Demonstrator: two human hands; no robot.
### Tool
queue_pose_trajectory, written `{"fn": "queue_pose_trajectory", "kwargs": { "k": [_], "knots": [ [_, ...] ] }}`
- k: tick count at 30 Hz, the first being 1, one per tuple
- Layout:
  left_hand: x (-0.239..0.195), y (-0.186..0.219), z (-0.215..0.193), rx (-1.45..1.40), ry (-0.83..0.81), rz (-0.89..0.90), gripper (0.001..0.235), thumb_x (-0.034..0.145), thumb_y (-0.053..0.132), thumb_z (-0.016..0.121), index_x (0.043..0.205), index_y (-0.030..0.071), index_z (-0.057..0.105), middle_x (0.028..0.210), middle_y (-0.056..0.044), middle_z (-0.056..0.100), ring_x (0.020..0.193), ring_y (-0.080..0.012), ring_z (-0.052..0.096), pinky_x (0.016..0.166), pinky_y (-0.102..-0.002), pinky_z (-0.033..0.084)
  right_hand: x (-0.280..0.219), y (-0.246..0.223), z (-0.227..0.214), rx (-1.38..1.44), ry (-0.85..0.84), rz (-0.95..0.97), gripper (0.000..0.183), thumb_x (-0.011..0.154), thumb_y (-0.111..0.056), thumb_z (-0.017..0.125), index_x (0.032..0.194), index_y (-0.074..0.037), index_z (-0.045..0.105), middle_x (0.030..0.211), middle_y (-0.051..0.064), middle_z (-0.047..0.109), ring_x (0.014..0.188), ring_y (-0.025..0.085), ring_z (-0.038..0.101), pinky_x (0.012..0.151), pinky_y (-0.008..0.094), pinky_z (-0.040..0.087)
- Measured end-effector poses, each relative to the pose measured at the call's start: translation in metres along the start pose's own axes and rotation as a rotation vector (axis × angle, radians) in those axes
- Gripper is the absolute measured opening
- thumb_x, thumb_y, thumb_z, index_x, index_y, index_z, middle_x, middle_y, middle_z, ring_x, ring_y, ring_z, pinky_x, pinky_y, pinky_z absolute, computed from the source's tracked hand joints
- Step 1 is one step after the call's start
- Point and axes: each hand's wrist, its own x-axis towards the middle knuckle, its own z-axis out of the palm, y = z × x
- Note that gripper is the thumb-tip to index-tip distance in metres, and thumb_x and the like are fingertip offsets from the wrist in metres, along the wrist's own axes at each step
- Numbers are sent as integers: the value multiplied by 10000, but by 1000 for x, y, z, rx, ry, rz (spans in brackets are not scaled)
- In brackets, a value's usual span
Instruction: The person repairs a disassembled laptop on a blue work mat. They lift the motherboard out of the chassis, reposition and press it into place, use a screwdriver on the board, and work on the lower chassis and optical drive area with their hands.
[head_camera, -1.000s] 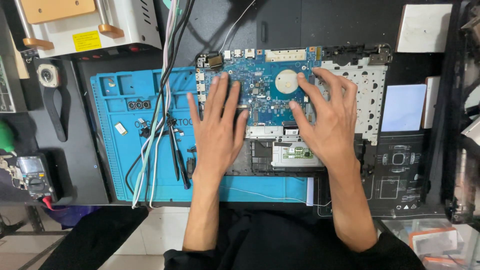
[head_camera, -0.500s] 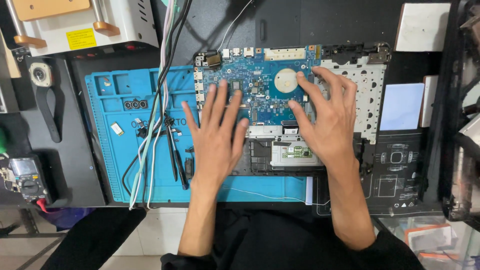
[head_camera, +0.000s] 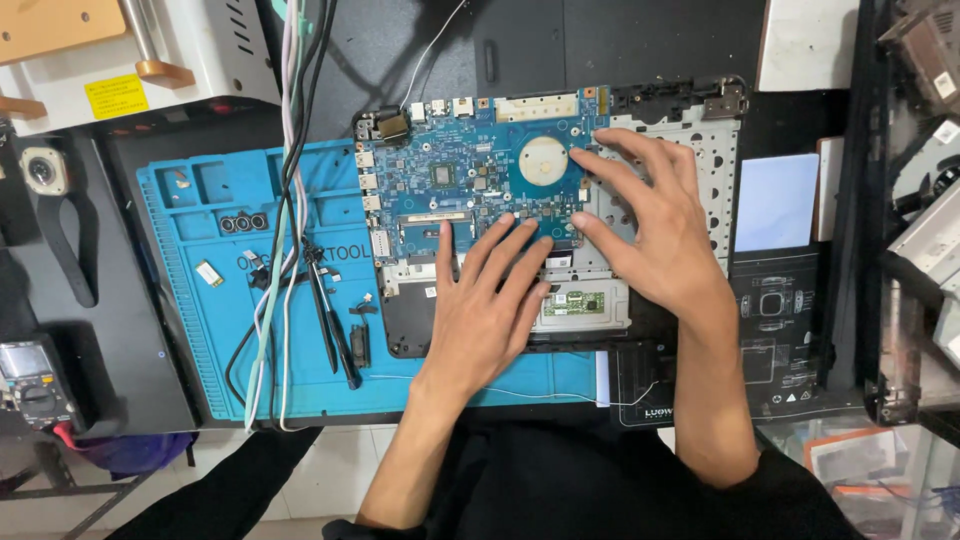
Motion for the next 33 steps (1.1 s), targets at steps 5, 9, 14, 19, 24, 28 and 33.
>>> {"fn": "queue_pose_trajectory", "kwargs": {
  "k": [5,9,14,19,24,28,33],
  "knots": [
    [0,3,3,10,9,-17,429,1001,221,686,1416,142,611,1499,-43,533,1461,-256,441,1258,-680,151,0,1,2,-14,-6,-2,541,882,-197,805,1402,-138,666,1507,100,530,1366,369,418,1159,474,400],
    [-3,5,3,56,5,-7,444,989,209,698,1422,171,606,1517,-41,520,1464,-262,434,1252,-683,158,-1,3,3,0,0,-3,534,888,-213,809,1397,-140,666,1506,99,530,1361,372,414,1153,476,402],
    [-6,5,4,70,-7,-3,476,968,200,711,1432,183,606,1535,-50,508,1461,-275,429,1238,-684,170,-2,5,5,-2,10,-15,540,882,-202,811,1400,-139,669,1516,93,531,1364,366,418,1160,477,405],
    [-5,6,3,57,-2,-6,471,963,191,715,1423,189,613,1531,-47,509,1458,-271,433,1245,-673,181,-3,6,6,2,22,-22,544,878,-203,819,1397,-138,671,1510,92,532,1362,365,423,1157,474,409],
    [-4,7,2,58,0,-4,435,958,178,721,1385,184,634,1525,-52,510,1456,-277,434,1251,-664,182,-3,4,5,4,32,-21,536,879,-202,812,1393,-139,672,1514,89,534,1366,372,425,1150,476,420],
    [-4,7,2,63,8,1,429,954,175,723,1375,186,642,1527,-52,509,1457,-278,431,1251,-662,183,-3,3,4,-8,40,-25,530,883,-203,806,1391,-138,671,1512,91,535,1362,376,428,1148,481,420],
    [-3,8,2,79,1,-1,433,943,171,724,1369,186,647,1526,-56,508,1454,-280,431,1248,-663,182,-5,3,4,19,32,-12,534,878,-203,802,1391,-136,668,1516,86,536,1356,380,429,1146,478,420]
  ]
}}
